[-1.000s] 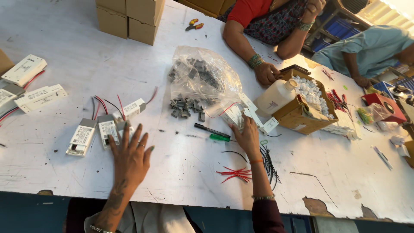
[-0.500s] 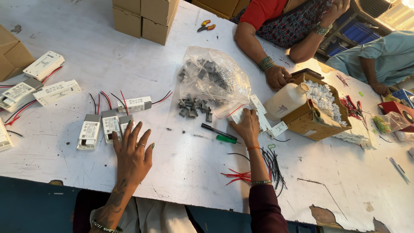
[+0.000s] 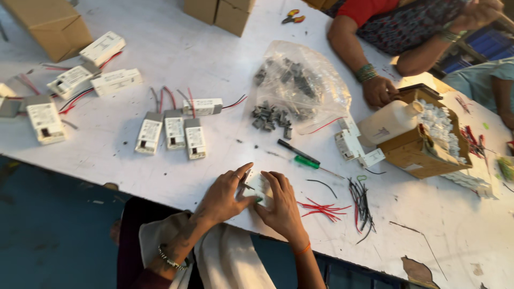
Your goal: The person assembles small white electronic devices by inserting red and black wires into terminal blocks and securing them with a screwdriver. They handle multiple units, aligning wires and tightening screws, then stack the completed devices on the table.
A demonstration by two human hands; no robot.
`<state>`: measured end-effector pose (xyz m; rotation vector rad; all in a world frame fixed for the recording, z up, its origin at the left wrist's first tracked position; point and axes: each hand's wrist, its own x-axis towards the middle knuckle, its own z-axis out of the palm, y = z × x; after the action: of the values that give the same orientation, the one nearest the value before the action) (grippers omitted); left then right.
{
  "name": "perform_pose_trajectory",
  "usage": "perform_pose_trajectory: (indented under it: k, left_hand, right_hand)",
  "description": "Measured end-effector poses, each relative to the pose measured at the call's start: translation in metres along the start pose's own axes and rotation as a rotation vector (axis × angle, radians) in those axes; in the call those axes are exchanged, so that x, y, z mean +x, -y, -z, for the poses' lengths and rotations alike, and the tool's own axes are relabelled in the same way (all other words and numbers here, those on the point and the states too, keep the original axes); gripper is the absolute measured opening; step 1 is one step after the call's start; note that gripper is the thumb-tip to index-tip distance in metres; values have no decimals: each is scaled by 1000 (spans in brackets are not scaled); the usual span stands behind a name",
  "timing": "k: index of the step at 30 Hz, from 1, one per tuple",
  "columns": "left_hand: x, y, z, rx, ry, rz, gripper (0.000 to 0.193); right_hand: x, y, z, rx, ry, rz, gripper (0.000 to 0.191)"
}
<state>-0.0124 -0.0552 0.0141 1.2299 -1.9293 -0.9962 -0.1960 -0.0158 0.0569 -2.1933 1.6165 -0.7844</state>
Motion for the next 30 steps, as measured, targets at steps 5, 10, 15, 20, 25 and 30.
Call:
perform_pose_trajectory:
  k: [5,10,15,20,25,30]
  left_hand:
    - [-9,17,7,-96,68,-36,84]
    - [-19,27,8,-51,71,-135,92]
    - [-21,23,9,36,26,-196,96]
    - [-20,17,12,73,32,-162,100]
    - [-14,9,11,130,48,-170,104]
    - [5,2,10,208,71,-305,114]
  right_hand:
    - [-2,-6,17,236,107,-24,60]
    - [-6,-15,4,-11,24,-39,52]
    - [-3,-30,-9,-65,-60,9,50]
    - [-1,-54,-6,229,-48,-371,31]
    - [5,-61,2,-14,20,-420,34]
    - [9,-51,5,0,-225,-31,23]
